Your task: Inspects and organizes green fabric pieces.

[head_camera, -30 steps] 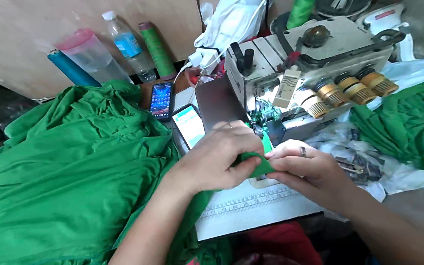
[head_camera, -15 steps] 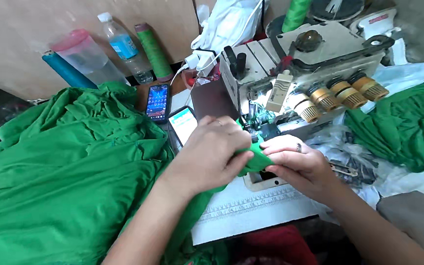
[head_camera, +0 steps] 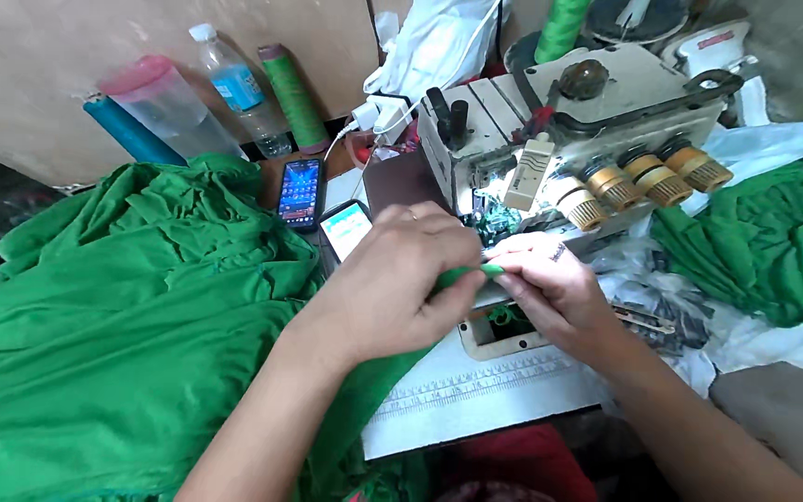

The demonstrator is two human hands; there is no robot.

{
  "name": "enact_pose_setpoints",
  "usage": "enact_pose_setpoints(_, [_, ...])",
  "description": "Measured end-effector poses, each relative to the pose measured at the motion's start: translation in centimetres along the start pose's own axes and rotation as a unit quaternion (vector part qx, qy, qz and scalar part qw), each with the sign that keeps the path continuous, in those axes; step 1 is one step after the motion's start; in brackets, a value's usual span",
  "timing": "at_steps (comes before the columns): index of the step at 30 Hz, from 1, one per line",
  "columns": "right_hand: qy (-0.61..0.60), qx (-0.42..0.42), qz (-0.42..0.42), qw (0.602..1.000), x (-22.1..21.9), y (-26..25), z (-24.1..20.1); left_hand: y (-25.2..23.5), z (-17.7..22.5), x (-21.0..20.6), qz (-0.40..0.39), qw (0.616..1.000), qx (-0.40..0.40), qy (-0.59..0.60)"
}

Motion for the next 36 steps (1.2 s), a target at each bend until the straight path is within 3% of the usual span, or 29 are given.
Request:
enact_pose_setpoints(4, [-0.109, 0.028, -0.072, 0.991, -0.1, -0.5, -2.0, -0.4, 0.3, -1.1, -0.026, 0.998, -0.036, 0.048])
enact_pose_setpoints(9, [-0.179, 0.010, -0.107, 0.978, 0.3, 1.0, -1.3, 0.6, -2.9, -2.2, -0.044, 0.997, -0.013, -0.060])
enact_pose_setpoints(16, [-0.192, 0.001, -0.068, 0.979, -0.1, 2.3, -1.2, 0.4, 3.4, -4.3, -0.061, 0.996, -0.039, -0.060])
enact_pose_setpoints(25, [-0.133, 0.001, 0.013, 0.991, 0.6, 2.4, 1.1, 1.2, 4.2, -6.7, 0.060, 0.983, 0.107, -0.140])
enact_pose_setpoints(30, [-0.138, -0.042, 0.021, 0.989, 0.6, 3.1, 1.5, 1.1, 4.7, -7.0, 0.107, 0.956, 0.113, -0.249])
enact_pose_setpoints(36, [-0.105, -0.065, 0.012, 0.992, 0.8, 3.9, 1.9, 1.4, 2.4, -6.6, 0.130, 0.965, 0.112, -0.196])
Point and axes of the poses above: each hand's wrist, its own y-axis away from the middle knuckle, its own x-axis out of the back of the hand, z = x × y, the point moved 7 cm from there along -y, towards the middle knuckle, and after that the axes turned 6 degrees about y, right-handed, at the moved point
